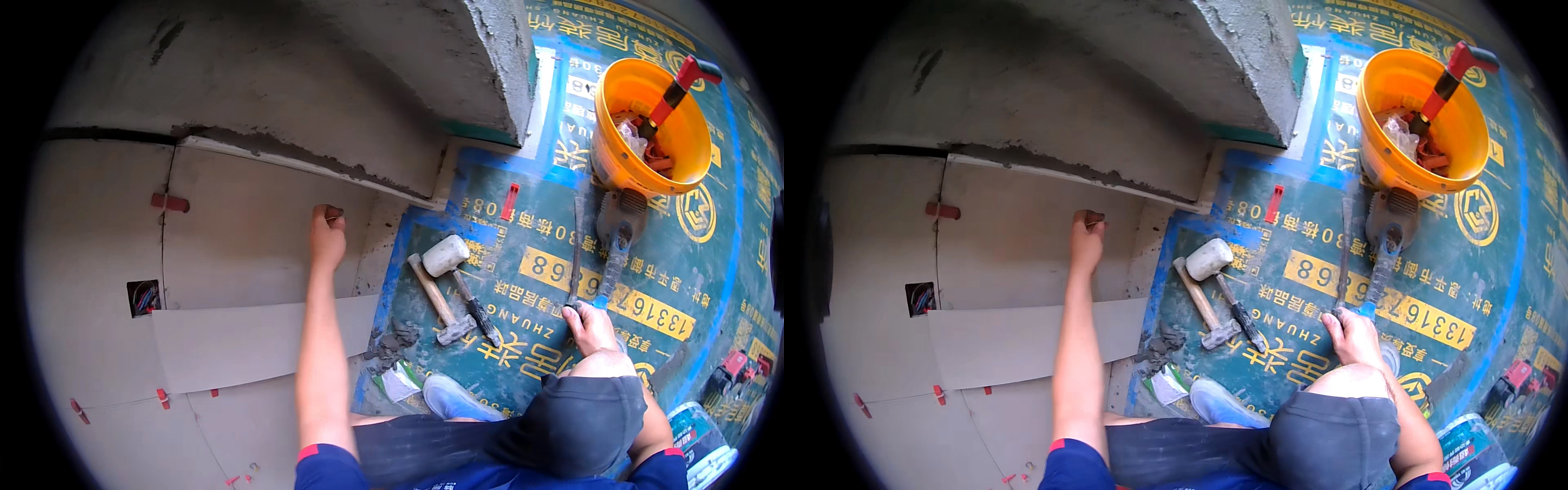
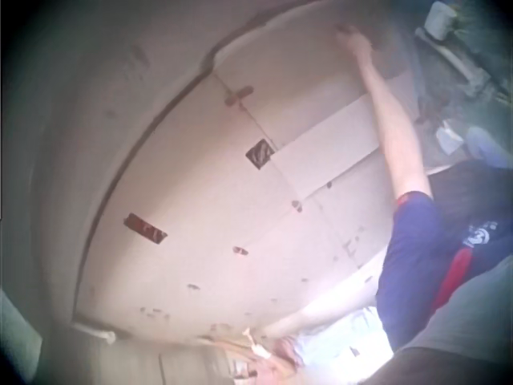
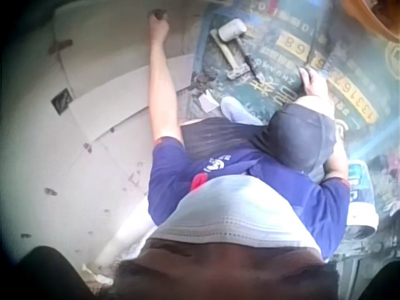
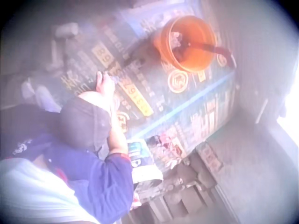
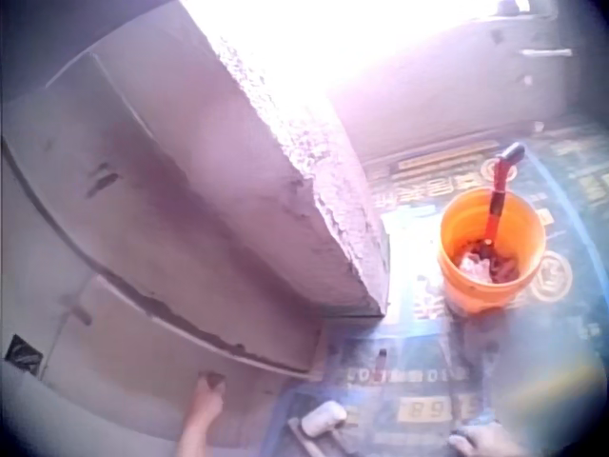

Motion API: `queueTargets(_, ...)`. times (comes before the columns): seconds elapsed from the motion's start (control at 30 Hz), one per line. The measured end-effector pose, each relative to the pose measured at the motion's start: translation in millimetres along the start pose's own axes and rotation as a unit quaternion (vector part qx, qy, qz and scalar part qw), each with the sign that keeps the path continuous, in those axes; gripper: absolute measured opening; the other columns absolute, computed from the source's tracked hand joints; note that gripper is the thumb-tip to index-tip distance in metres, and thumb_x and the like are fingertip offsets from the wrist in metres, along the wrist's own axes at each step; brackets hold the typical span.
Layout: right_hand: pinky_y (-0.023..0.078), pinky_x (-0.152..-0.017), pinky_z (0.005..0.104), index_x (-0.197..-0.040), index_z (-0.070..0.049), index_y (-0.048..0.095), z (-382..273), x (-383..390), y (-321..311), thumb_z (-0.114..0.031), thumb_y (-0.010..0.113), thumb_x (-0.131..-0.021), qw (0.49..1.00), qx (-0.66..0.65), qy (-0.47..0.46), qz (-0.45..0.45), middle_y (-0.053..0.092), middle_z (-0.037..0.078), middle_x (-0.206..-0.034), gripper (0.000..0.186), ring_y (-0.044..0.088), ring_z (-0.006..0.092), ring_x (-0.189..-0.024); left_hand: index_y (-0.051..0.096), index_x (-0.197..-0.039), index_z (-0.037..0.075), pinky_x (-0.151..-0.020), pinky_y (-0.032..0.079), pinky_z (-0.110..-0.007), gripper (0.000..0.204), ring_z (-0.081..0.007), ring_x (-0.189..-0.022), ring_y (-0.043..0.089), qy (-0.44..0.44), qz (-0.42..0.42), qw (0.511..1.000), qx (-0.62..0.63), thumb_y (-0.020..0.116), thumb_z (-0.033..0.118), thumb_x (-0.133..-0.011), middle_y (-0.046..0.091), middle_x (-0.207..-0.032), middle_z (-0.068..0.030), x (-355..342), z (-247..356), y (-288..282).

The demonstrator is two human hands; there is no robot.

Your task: The person applies mortar to a wall and a large tile, positions the tile in the corner of a room, and secures it by tapping the surface with a rubber mallet.

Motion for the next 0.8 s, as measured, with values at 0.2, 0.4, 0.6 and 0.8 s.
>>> queueTargets(0.2,0.048,-0.069,0.0415,-0.093,0.0,0.057,-65,-17,4,-0.011,0.061,-0.086,0.986,-0.075,-0.139,-0.06,0.062,0.021,-0.087,0.013,0.061,0.0384,-0.08,0.051,-0.124,-0.001,-0.091,0.046,-0.035,0.044,-0.023,-0.107,0.059,0.034,0.084,0.996,0.016,0.056,0.032,-0.097,0.062,-0.116,-0.0144,-6,35,-83)
queueTargets(0.4,0.051,-0.077,0.0455,-0.095,0.0,0.058,-81,-81,93,-0.022,0.06,-0.087,0.961,0.045,-0.202,-0.186,0.066,0.022,-0.092,0.024,0.064,0.0394,-0.089,0.035,-0.143,0.002,-0.112,0.025,-0.036,0.07,-0.0173,-0.133,0.035,0.019,0.175,0.914,0.364,0.042,0.055,-0.098,0.041,-0.144,-0.0087,-22,106,-80)
queueTargets(0.6,0.052,-0.081,0.0472,-0.104,0.005,0.052,-58,-107,219,-0.04,0.059,-0.088,0.94,0.184,-0.232,-0.171,0.064,0.025,-0.102,0.048,0.064,0.0415,-0.092,0.046,-0.12,-0.003,-0.103,0.032,-0.031,0.05,-0.0175,-0.114,0.044,0.046,0.141,0.891,0.428,0.043,0.044,-0.101,0.049,-0.124,-0.0102,2,142,-47)
queueTargets(0.8,0.051,-0.082,0.0505,-0.104,0.007,0.052,-60,-109,207,-0.03,0.055,-0.083,0.969,0.147,-0.118,-0.159,0.064,0.029,-0.099,0.042,0.063,0.0451,-0.091,0.048,-0.11,0.001,-0.079,0.044,-0.031,0.037,-0.0148,-0.087,0.052,0.089,0.047,0.986,0.133,0.062,0.031,-0.095,0.055,-0.096,-0.0049,6,147,-36)
Point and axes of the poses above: each hand's wrist, its own x-axis away from the middle knuckle, its own y-axis out of the palm, z = x × y, the point moved 8 cm from there along -x, towards the middle knuckle
